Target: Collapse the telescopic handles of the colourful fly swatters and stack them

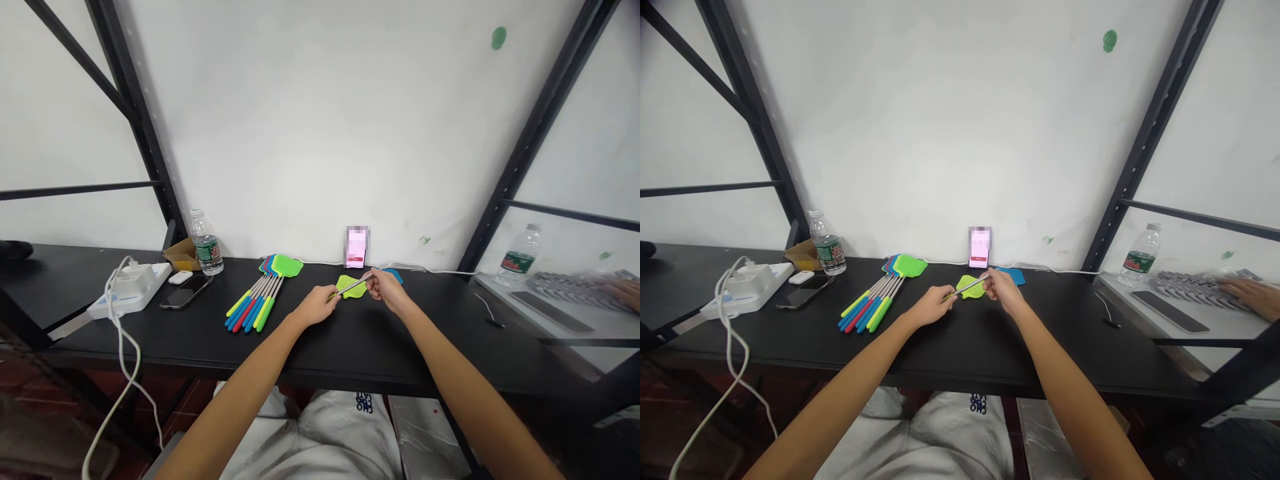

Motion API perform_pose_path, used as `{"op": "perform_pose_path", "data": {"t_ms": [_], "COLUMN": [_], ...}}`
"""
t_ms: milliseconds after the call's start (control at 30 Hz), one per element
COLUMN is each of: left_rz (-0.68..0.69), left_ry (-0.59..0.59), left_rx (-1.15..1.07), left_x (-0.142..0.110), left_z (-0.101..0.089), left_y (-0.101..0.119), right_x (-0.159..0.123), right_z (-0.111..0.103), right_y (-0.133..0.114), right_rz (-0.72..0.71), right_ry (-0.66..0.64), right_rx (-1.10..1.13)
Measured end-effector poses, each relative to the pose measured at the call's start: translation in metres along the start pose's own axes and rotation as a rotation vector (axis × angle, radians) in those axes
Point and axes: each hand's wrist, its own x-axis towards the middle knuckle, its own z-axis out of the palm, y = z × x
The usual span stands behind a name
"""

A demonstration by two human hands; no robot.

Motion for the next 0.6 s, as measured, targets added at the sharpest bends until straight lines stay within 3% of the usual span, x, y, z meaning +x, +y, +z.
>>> {"op": "perform_pose_path", "data": {"t_ms": [600], "left_rz": [0.011], "left_ry": [0.053], "left_rx": [0.013], "left_x": [0.0], "left_z": [0.002], "left_y": [0.0], "right_x": [-0.01], "right_z": [0.019], "right_y": [-0.001], "right_rz": [0.037], "right_ry": [-0.015], "right_rx": [-0.09]}}
